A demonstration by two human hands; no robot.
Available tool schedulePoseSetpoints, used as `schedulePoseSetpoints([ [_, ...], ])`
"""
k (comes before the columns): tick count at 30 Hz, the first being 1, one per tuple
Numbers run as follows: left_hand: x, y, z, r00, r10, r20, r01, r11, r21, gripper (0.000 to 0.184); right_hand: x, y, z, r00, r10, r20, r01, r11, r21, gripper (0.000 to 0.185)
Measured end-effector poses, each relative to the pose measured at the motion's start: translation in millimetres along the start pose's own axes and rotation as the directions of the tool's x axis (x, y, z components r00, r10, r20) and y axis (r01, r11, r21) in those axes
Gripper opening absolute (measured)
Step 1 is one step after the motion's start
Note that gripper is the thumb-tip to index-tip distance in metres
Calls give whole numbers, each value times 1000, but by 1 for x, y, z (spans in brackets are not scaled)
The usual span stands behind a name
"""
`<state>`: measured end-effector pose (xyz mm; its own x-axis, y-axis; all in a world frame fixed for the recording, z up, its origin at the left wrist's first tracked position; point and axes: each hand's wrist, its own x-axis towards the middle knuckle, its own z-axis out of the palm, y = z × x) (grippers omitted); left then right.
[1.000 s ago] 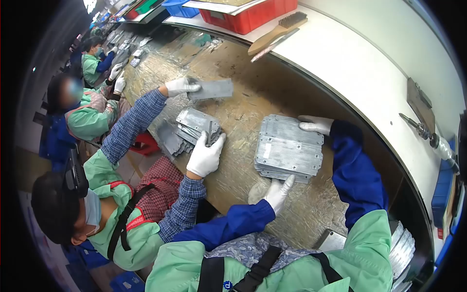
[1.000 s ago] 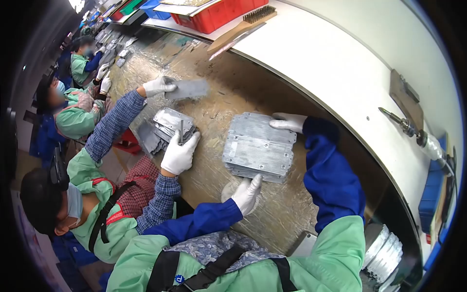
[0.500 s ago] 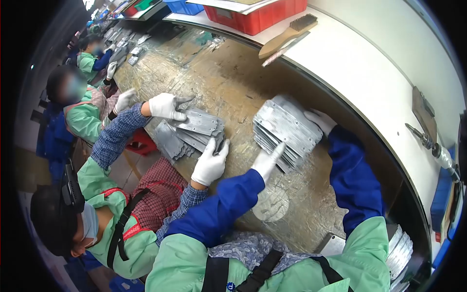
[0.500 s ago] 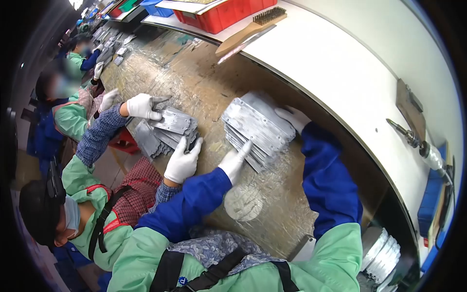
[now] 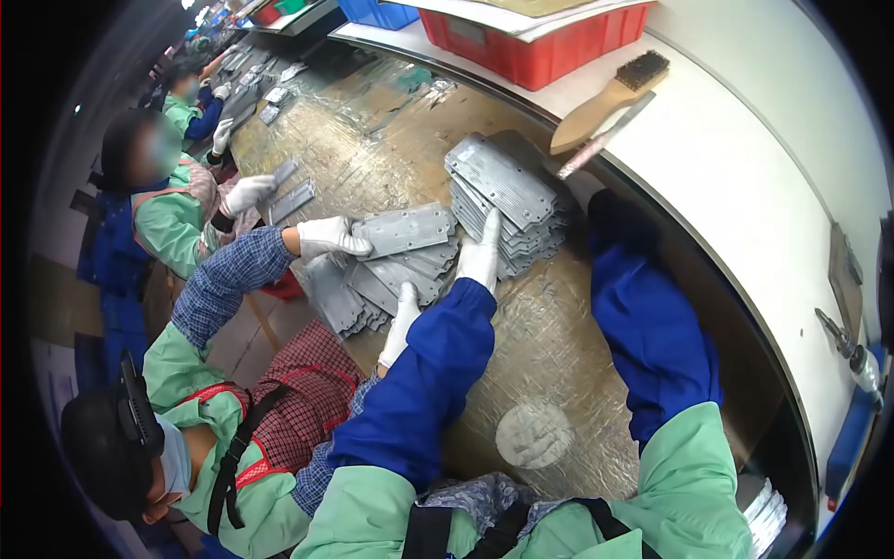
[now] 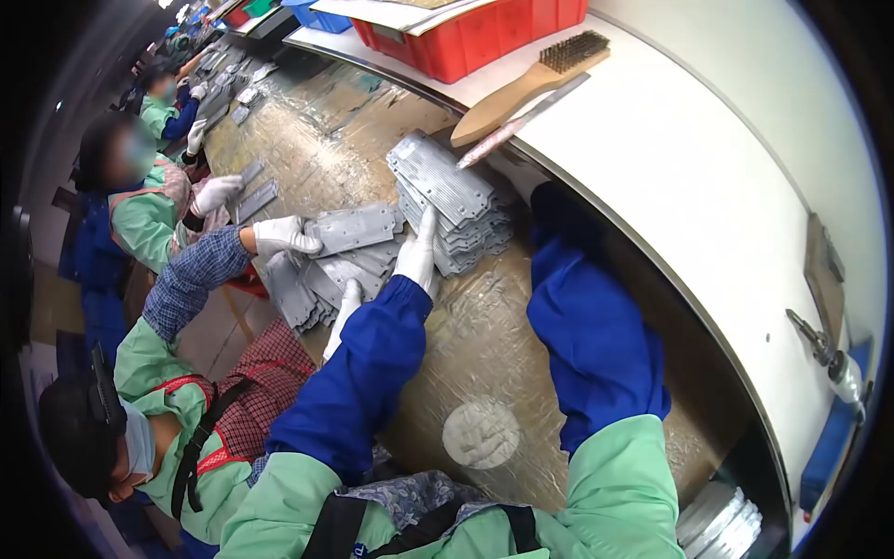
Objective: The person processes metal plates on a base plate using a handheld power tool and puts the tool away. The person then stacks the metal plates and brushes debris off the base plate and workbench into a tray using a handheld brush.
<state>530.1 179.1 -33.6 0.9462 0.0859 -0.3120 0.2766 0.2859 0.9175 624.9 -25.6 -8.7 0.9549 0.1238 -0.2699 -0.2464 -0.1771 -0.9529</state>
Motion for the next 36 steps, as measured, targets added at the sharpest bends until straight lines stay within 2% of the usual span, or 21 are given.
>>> schedulePoseSetpoints([
  [5,-1,-13,6,993,90,-81,-87,996,34,75,4,-4,-1,996,-71,-57,63,989,-132,54],
  [6,-12,-1,11,995,83,-55,-83,997,-1,73,3,-4,-1,994,-89,-69,77,984,-161,55],
  [7,-22,7,14,989,145,14,-143,984,-106,73,1,-5,-1,991,-105,-82,88,979,-186,55],
  [8,-24,5,14,995,102,20,-97,982,-160,74,1,-5,-1,988,-122,-94,100,972,-212,56],
  [10,-28,6,16,994,109,7,-108,990,-91,75,-1,-8,-1,981,-156,-114,121,957,-265,57],
  [13,-31,2,21,993,112,-27,-115,980,-163,75,-4,-11,-1,967,-206,-149,148,933,-328,58],
  [16,-29,-5,20,992,116,-49,-122,983,-140,73,-6,-16,-3,954,-244,-177,164,912,-375,60],
  [17,-24,-12,16,986,114,-125,-115,993,0,72,-5,-18,-3,949,-257,-180,171,906,-388,60],
  [20,-11,-27,2,978,111,-175,-110,994,16,69,-4,-22,-4,938,-282,-200,179,891,-418,62],
  [27,-20,-25,-14,969,211,-131,-180,960,212,68,-10,-27,-7,905,-347,-244,204,860,-467,65],
  [31,-61,-25,-10,939,321,-124,-251,884,394,67,-29,-21,-13,856,-429,-289,261,840,-475,67],
  [33,-100,-31,-3,927,374,-41,-313,827,468,67,-54,-11,-14,799,-504,-328,332,824,-460,68],
  [34,-124,-36,0,921,390,23,-349,794,498,66,-74,1,-14,808,-466,-361,306,855,-419,69],
  [35,-148,-42,5,910,387,147,-403,747,529,66,-105,7,-10,907,-142,-397,33,963,-269,68],
  [36,-173,-49,8,881,374,290,-473,688,550,67,-139,-1,-3,887,-45,-460,-70,971,-230,70],
])
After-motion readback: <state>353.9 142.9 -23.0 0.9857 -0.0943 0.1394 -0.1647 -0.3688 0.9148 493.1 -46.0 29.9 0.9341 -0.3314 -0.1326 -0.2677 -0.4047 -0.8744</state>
